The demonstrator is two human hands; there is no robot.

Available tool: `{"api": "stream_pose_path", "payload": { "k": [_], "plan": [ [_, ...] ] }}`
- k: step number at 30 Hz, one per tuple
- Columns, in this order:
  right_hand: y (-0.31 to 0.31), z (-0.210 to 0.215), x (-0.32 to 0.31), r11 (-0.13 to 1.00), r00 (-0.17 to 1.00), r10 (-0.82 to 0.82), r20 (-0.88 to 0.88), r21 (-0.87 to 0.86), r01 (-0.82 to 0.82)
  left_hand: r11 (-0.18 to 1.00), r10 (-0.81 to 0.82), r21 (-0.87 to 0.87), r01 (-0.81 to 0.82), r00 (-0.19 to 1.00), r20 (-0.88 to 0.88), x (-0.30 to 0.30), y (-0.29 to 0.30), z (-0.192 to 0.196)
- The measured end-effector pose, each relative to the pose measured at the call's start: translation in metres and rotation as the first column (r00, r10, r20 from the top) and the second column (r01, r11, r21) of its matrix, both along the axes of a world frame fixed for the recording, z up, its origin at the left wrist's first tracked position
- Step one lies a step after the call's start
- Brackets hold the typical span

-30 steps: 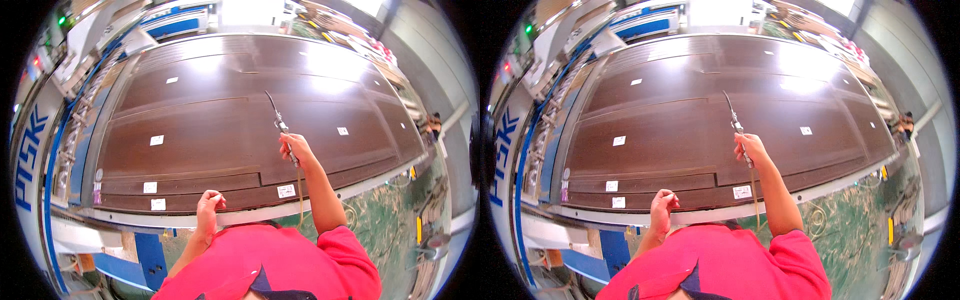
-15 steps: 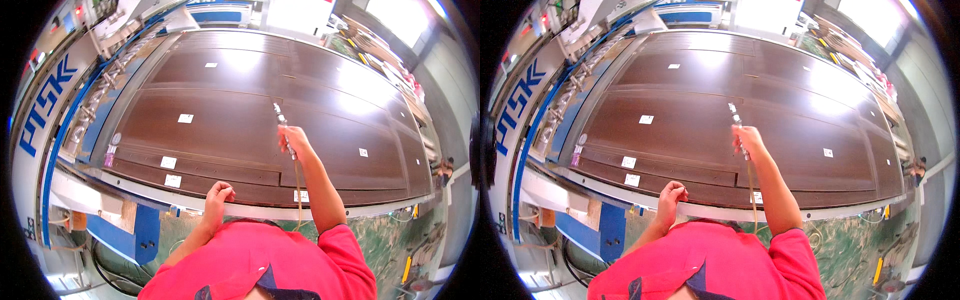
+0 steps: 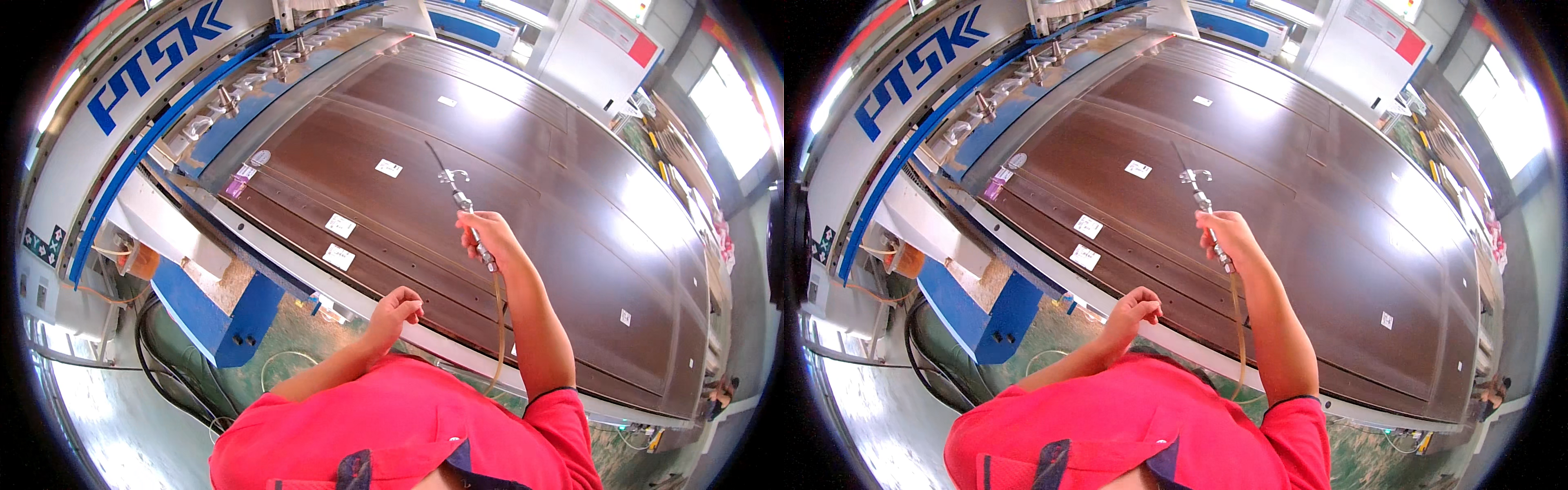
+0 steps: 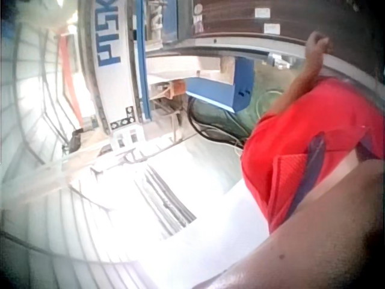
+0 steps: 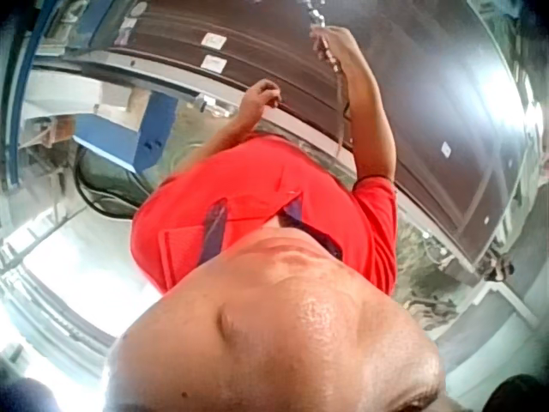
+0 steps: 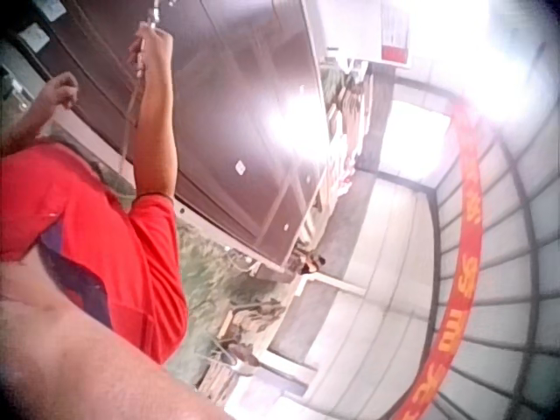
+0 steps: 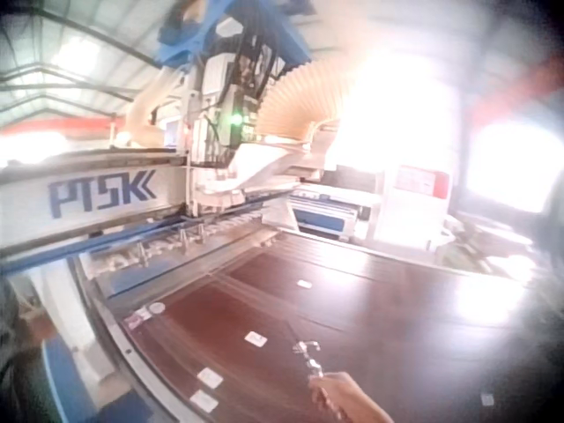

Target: The person uses an air blow gun to clear dust from a large board on a CNC machine, peels off several adhesive labels, and wipes the edge of the board by hand.

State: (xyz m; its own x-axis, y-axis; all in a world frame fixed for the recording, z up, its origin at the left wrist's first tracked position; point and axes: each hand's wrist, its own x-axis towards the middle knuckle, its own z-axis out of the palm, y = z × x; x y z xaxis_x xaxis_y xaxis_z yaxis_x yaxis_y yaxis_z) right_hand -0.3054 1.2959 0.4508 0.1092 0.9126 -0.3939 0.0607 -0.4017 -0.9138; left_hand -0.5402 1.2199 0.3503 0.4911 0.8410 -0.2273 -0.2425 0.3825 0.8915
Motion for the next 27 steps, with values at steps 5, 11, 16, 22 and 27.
{"api": "stream_pose_path", "payload": {
  "k": [5,11,16,22,27],
  "plan": [
    [0.040,0.004,-0.009,0.988,0.990,-0.139,-0.001,0.064,0.138,1.000,0.012,-0.014,-0.012,1.000,-0.020,-0.010,0.006,0.005],
    [0.080,0.012,-0.034,0.974,0.978,-0.207,-0.017,0.093,0.207,1.000,0.028,0.001,-0.028,0.999,-0.024,-0.028,0.016,0.008],
    [0.070,0.025,-0.060,0.998,0.998,0.058,0.028,0.001,-0.058,0.998,0.061,-0.005,-0.062,0.996,-0.060,-0.047,0.026,0.000],
    [0.067,0.028,-0.102,0.963,0.963,0.270,-0.020,-0.016,-0.270,0.999,0.024,-0.037,-0.025,0.999,-0.025,-0.056,0.036,0.001],
    [0.057,0.018,-0.140,0.944,0.946,0.322,0.026,-0.087,-0.318,1.000,-0.022,-0.020,0.021,0.997,-0.070,-0.065,0.043,0.002]
  ]
}}
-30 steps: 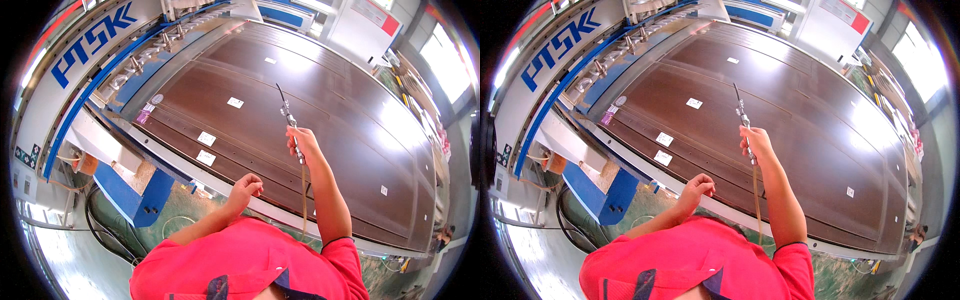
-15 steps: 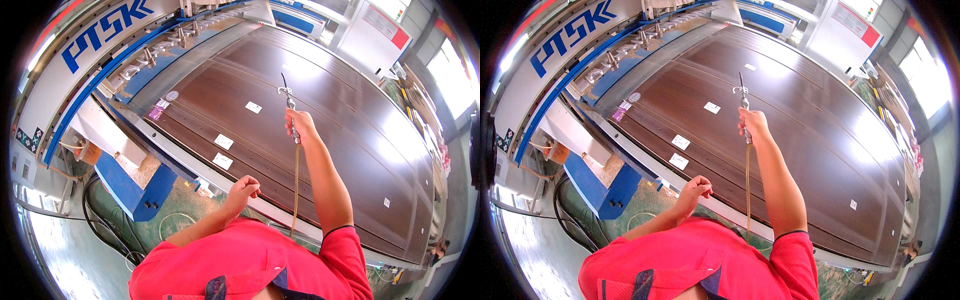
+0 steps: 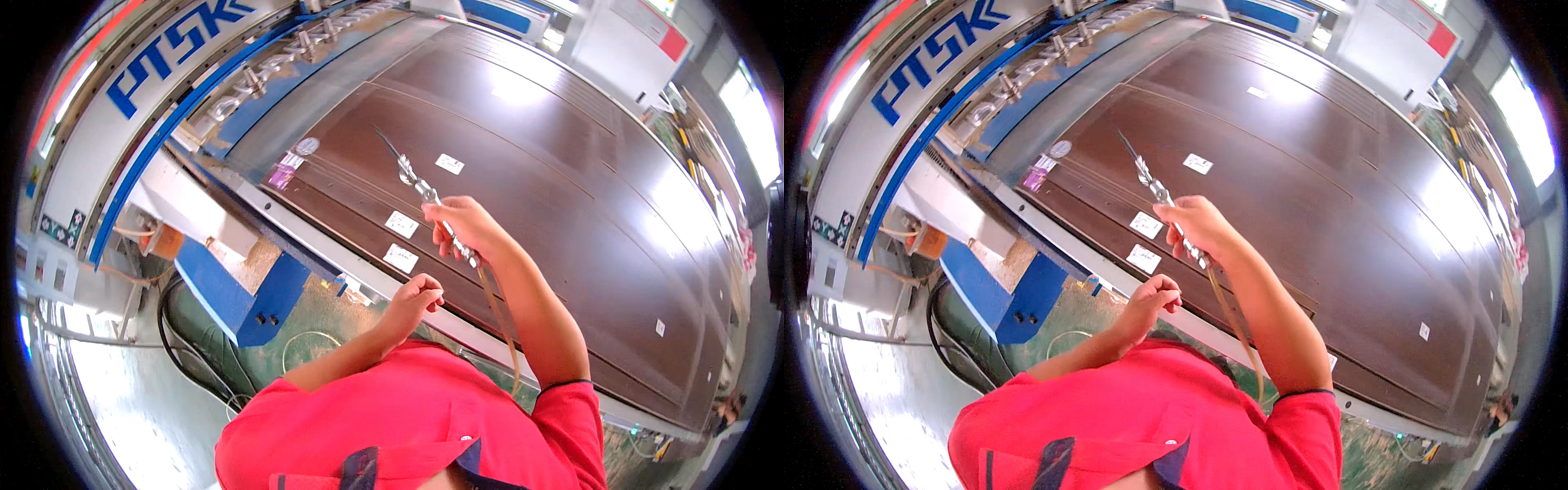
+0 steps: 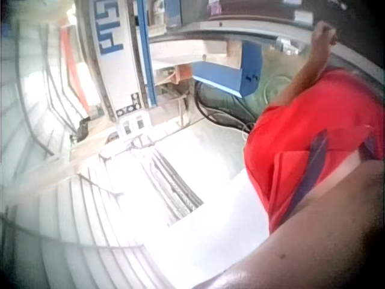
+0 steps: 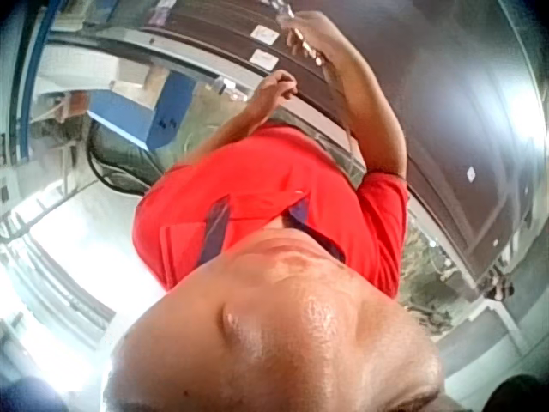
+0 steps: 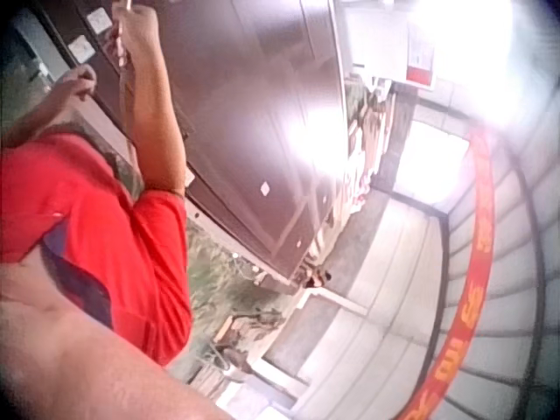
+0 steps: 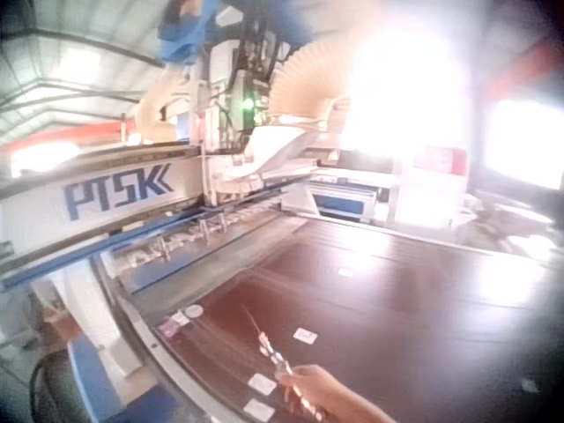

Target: The person uses an air blow gun to clear dust from a large board on a CNC machine, peels off several adhesive labels, and wipes the edge of the board by hand.

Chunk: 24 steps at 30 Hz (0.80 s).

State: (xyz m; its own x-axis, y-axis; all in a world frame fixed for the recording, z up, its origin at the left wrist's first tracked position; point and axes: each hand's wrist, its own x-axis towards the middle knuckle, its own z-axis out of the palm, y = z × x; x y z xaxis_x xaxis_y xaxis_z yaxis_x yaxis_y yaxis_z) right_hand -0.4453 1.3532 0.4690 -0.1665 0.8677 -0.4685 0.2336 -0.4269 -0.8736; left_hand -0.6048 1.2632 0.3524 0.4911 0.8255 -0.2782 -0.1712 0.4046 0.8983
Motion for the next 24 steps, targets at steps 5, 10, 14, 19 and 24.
{"api": "stream_pose_path", "payload": {
  "k": [5,10,14,19,24],
  "plan": [
    [-0.013,-0.028,-0.021,0.981,0.980,0.193,0.046,0.018,-0.194,1.000,-0.017,0.026,0.015,0.998,0.063,0.003,0.003,-0.003],
    [-0.022,-0.025,-0.023,0.969,0.969,0.235,0.073,-0.095,-0.227,0.999,0.040,-0.010,-0.038,0.990,0.137,0.004,-0.001,-0.006],
    [-0.042,-0.030,-0.001,0.979,0.982,0.185,0.046,-0.098,-0.180,0.999,0.013,0.052,-0.015,0.999,0.039,0.002,0.001,-0.019],
    [-0.075,-0.022,0.038,0.983,0.991,0.104,0.087,-0.164,-0.088,1.000,0.002,0.014,-0.002,1.000,-0.025,0.005,0.000,-0.001],
    [-0.131,-0.027,0.079,0.965,1.000,0.025,0.005,-0.261,-0.023,1.000,0.003,0.024,-0.003,1.000,0.005,0.010,0.003,-0.008]
  ]
}}
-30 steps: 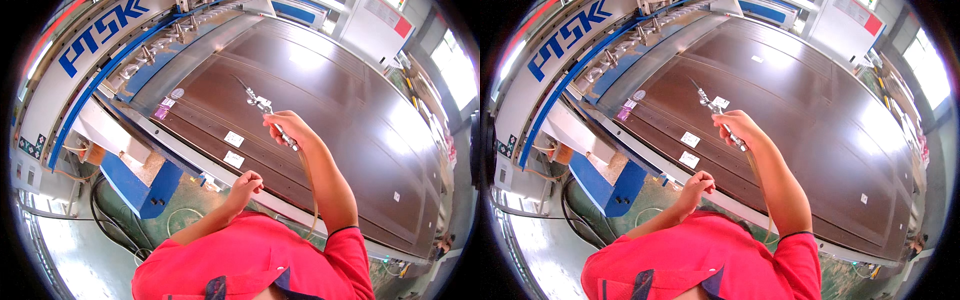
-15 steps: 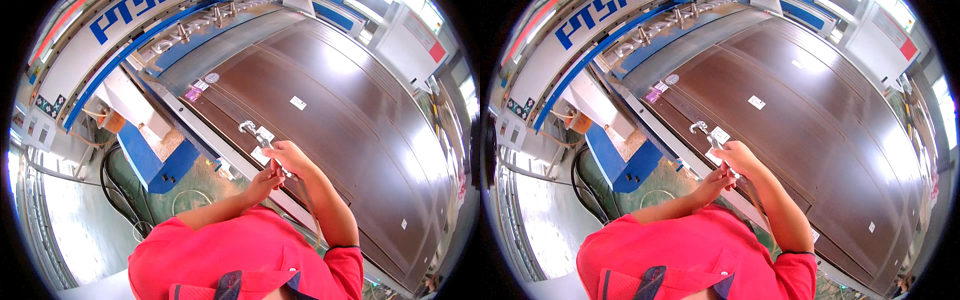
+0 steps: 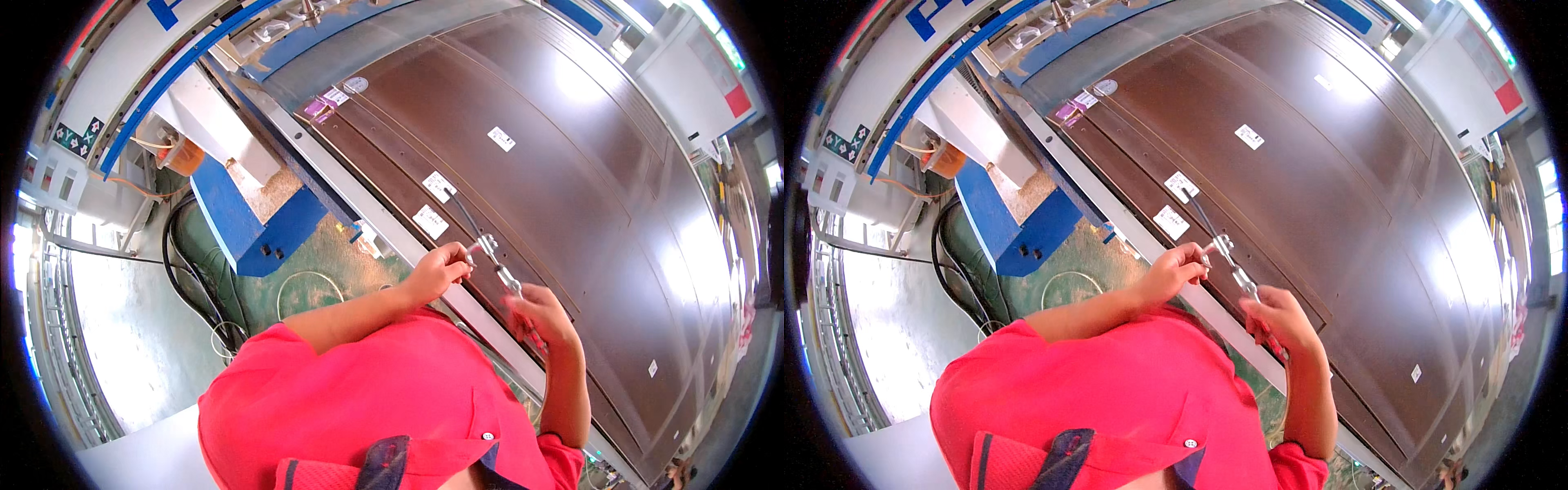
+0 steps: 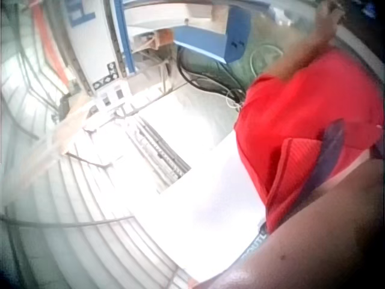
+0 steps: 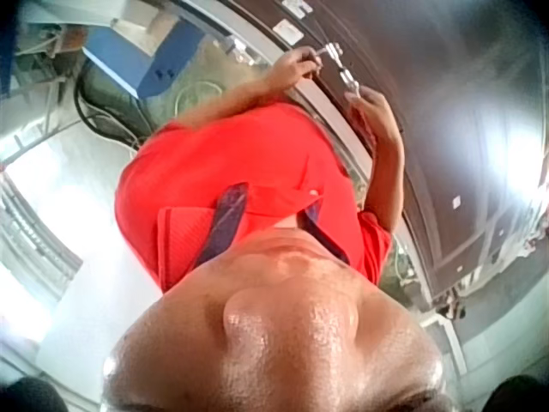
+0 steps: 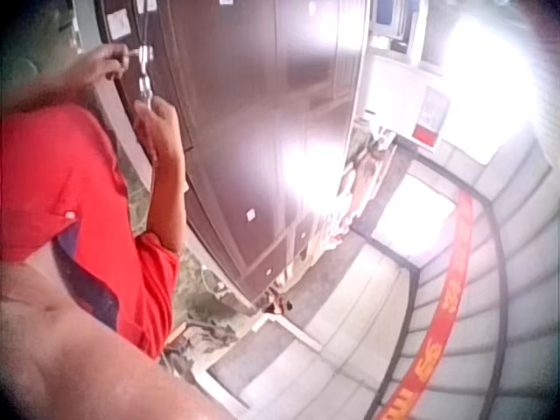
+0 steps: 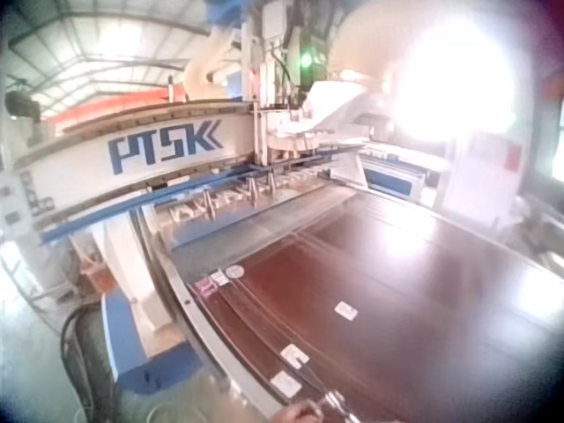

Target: The person uses an air blow gun to clear dust from a large board on a CNC machine, peels off several adhesive labels, and wipes the edge of the board by hand.

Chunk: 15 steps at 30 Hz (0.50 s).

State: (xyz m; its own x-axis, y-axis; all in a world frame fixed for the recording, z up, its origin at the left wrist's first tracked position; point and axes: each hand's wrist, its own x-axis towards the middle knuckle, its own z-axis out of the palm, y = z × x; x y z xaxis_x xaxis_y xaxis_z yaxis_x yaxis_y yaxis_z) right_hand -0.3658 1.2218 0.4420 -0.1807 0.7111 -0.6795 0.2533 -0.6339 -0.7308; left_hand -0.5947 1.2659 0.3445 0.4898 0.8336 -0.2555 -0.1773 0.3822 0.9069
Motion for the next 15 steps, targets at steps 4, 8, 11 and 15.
{"api": "stream_pose_path", "payload": {
  "k": [4,8,11,15],
  "plan": [
    [-0.047,0.002,0.023,0.991,0.988,-0.134,-0.083,-0.015,0.133,0.999,-0.028,0.021,0.029,0.999,-0.036,0.006,0.002,0.002],
    [-0.081,0.010,0.037,0.975,0.972,-0.222,-0.074,-0.036,0.220,1.000,-0.022,0.019,0.022,0.999,-0.035,0.013,0.006,0.003],
    [-0.109,0.005,0.054,0.972,0.968,-0.235,-0.085,-0.047,0.232,0.999,0.013,0.035,-0.010,0.998,-0.066,0.018,0.009,0.000],
    [-0.143,0.003,0.053,0.923,0.914,-0.385,-0.126,-0.051,0.382,0.999,-0.001,0.036,0.004,0.995,-0.104,0.020,0.012,0.004]
  ]
}}
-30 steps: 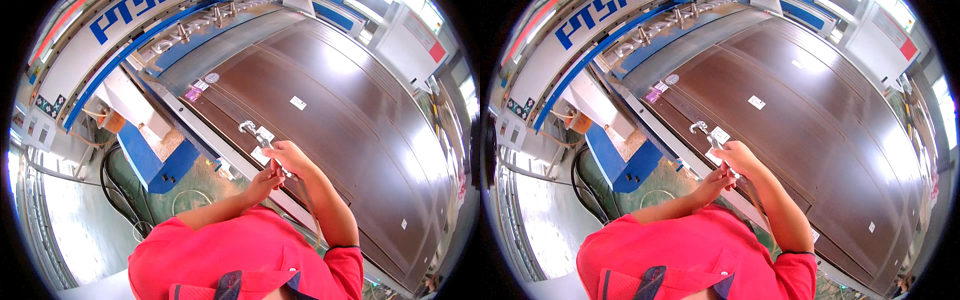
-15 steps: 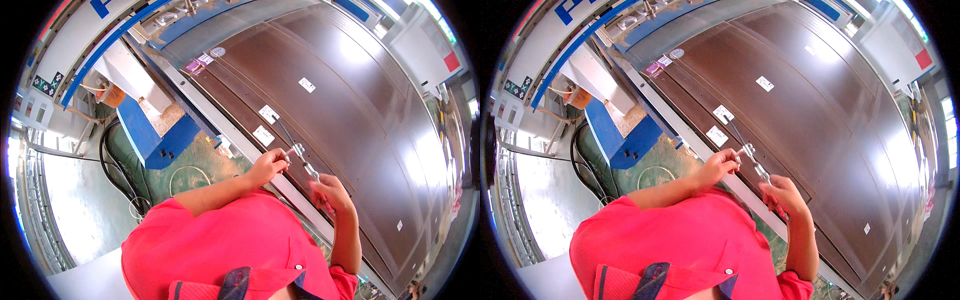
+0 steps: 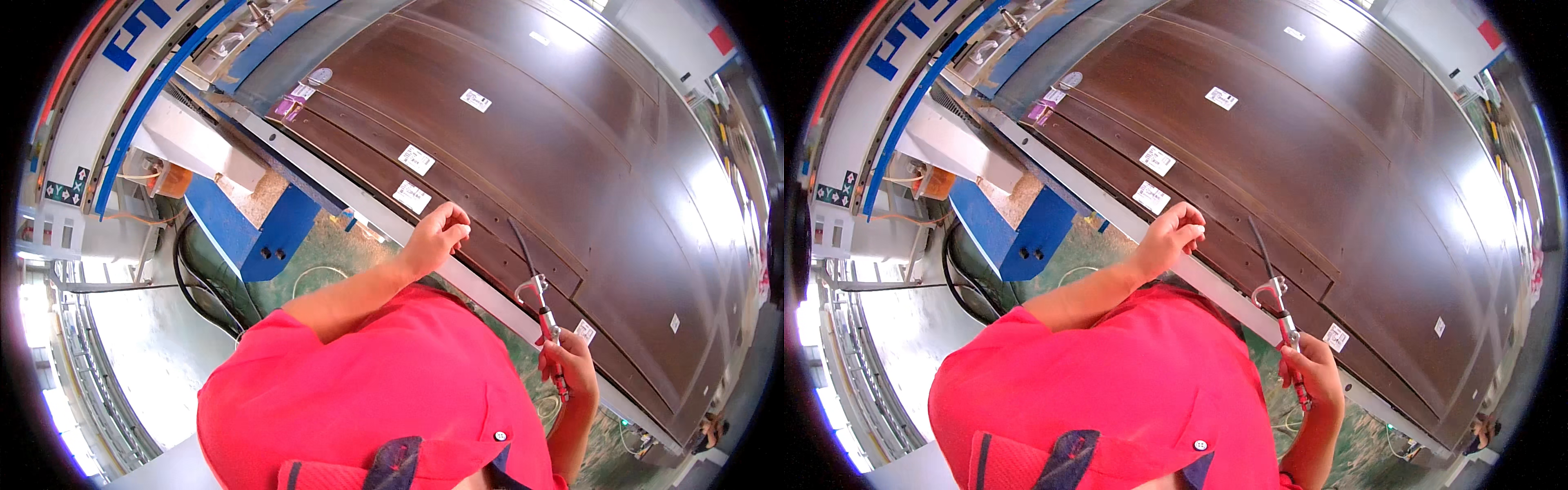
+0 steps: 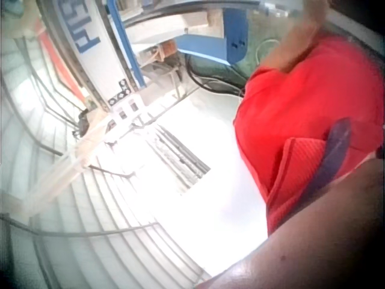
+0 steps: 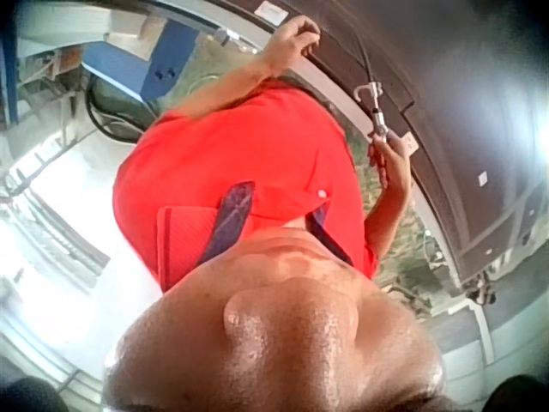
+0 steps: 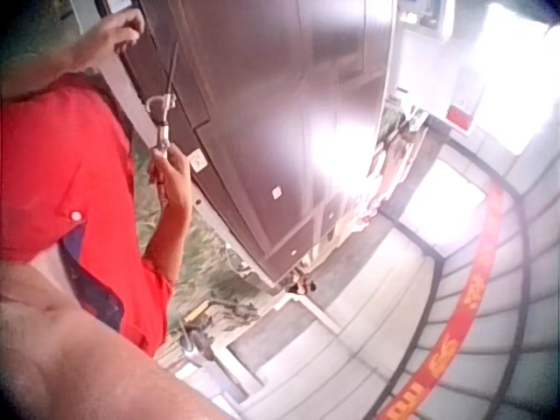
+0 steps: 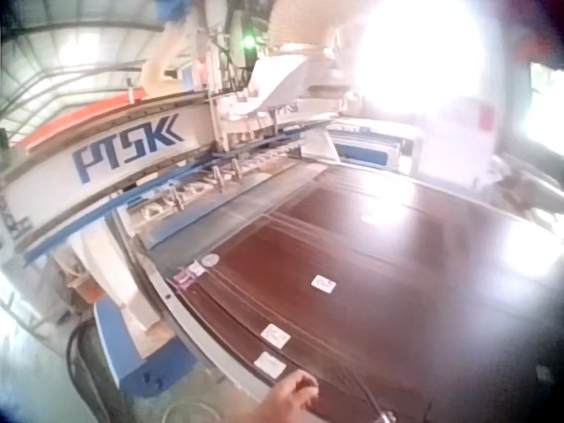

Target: The person uses an air blow gun to clear dust from a large board on a CNC machine, peels off several adhesive labels, and wipes the edge of the board by hand.

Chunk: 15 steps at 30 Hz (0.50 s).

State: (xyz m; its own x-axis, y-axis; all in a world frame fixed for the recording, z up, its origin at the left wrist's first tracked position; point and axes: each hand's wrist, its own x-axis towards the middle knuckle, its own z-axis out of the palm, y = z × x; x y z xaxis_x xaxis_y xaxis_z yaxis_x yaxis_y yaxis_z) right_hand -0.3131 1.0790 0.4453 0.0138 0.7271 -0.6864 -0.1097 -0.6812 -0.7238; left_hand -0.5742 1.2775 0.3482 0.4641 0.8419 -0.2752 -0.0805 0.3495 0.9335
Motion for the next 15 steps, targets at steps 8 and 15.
{"api": "stream_pose_path", "payload": {
  "k": [8,15],
  "plan": [
    [-0.042,-0.013,0.005,0.996,0.994,-0.088,-0.065,0.012,0.089,1.000,-0.029,-0.008,0.030,0.998,0.057,0.024,-0.007,-0.005],
    [-0.057,-0.021,0.006,0.997,0.993,-0.064,-0.095,0.037,0.067,1.000,0.019,-0.002,-0.019,1.000,0.022,0.076,-0.015,-0.009]
  ]
}}
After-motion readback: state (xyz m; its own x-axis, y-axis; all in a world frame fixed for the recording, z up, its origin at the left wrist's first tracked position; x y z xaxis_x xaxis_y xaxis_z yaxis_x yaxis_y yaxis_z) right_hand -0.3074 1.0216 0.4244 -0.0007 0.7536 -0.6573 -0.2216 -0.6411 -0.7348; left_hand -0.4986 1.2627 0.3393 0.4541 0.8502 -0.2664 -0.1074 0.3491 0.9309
